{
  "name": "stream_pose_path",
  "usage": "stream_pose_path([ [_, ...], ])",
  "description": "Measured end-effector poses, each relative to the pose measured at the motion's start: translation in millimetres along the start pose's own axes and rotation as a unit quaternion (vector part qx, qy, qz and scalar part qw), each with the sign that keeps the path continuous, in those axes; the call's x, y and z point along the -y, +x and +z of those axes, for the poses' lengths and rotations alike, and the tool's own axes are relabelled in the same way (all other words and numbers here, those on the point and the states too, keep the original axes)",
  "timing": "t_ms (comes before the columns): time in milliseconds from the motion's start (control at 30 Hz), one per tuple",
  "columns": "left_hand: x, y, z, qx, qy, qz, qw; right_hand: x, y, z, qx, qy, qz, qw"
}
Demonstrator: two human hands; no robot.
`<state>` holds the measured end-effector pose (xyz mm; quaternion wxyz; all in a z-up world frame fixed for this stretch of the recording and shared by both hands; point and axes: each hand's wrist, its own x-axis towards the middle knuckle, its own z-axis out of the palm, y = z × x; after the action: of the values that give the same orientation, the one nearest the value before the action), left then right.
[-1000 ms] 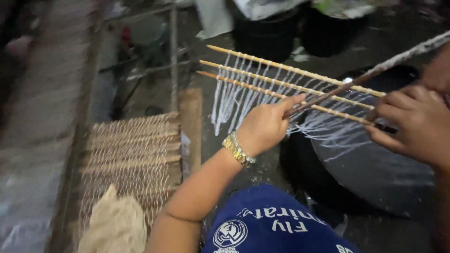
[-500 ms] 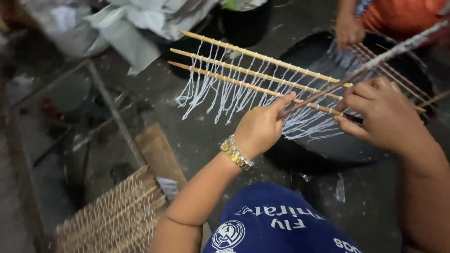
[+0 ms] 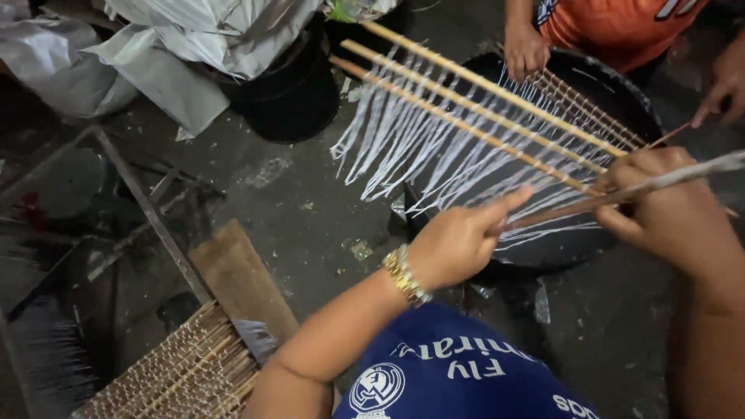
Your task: Dipping a frame of candle wicks into a vat of molten wax and placing them on a rack to dry
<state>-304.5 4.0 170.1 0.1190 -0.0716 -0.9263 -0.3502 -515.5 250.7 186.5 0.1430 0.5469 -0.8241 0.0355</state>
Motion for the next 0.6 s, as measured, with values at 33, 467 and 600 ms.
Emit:
stream_pose_path([
  [33, -4, -4, 3, 0.031, -0.031, -0.032, 0.999, -15, -9, 9, 0.024, -0.017, 0.031, 0.999],
  [467, 80, -166, 4, -0.077, -0.081, -0.310, 0.944, -125, -33, 69, -0.085, 0.091, -0.016, 0.992],
  [600, 105, -232, 40, -0.165, -0.087, -0.396, 0.899, -8, -38, 74, 0.010, 0.024, 0.113, 0.993],
])
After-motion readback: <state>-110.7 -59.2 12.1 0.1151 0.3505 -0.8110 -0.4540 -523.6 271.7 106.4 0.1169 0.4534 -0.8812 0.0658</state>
